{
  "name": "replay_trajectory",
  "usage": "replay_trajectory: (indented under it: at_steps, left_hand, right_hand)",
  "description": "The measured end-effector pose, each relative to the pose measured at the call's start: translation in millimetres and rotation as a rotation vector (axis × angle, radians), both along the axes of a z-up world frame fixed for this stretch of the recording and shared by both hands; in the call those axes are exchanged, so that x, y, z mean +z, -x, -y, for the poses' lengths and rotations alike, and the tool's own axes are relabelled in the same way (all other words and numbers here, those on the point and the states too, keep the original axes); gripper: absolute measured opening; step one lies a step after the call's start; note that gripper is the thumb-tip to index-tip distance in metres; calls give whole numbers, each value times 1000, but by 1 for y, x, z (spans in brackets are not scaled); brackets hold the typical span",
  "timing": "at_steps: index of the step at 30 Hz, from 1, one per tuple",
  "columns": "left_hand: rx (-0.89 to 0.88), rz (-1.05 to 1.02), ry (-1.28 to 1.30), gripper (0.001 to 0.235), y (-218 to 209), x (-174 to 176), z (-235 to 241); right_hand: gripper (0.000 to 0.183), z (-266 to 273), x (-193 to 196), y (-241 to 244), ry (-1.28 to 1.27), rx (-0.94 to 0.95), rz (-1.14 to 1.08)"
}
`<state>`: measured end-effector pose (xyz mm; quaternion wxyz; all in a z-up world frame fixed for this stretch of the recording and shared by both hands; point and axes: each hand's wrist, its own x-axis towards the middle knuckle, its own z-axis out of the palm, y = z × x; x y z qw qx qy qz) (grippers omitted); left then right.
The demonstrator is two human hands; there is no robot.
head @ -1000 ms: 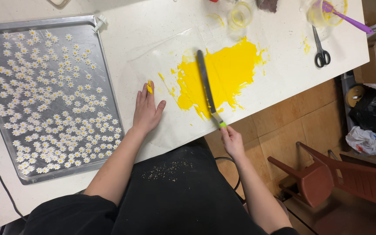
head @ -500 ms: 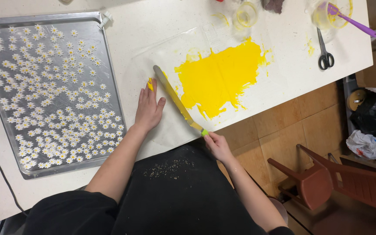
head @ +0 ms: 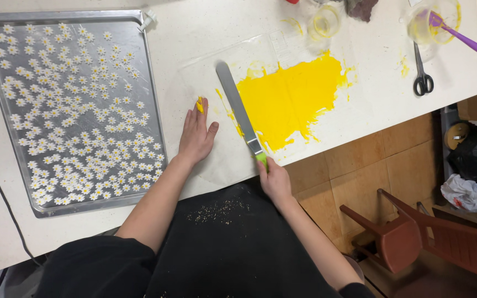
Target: The person spreads yellow icing on a sheet of parchment paper using a metal spatula. They repeatedly smooth and flatten the icing to create an even layer across the surface.
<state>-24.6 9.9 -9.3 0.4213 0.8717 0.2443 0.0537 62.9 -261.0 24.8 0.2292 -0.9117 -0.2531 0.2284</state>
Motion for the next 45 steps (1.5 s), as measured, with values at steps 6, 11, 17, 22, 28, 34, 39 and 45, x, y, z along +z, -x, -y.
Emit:
replay_trajectory:
  at_steps: [6,11,17,22,28,34,39,45]
  left_hand:
    - [15,-21,-15,77,-1,-2,2]
    - [24,-6,-8,77,-1,-5,2]
    - [20,8,-12,76,0,-4,2]
    - [21,-4,-4,77,-2,-2,2]
    - [10,7,-23,77,0,-4,3]
    - [4,-3,-20,78,1,-6,1]
    - [1,8,4,77,1,-9,1]
    - [8,47,20,79,4,-10,1]
  right_hand:
    - [24,53,19,10,32,45,55]
    - [30,128,29,20,256,-6,-74]
    - [27,202,77,21,158,-1,-108]
    - [26,165,61,3,-23,-41,-82]
    - [29,56,5,-8,-96,-263,-197]
    - [29,32,18,6,-45,-4,-161]
    - [30,49,25,8,-145,61,-227]
    - [29,69,34,0,-122,-116,-175]
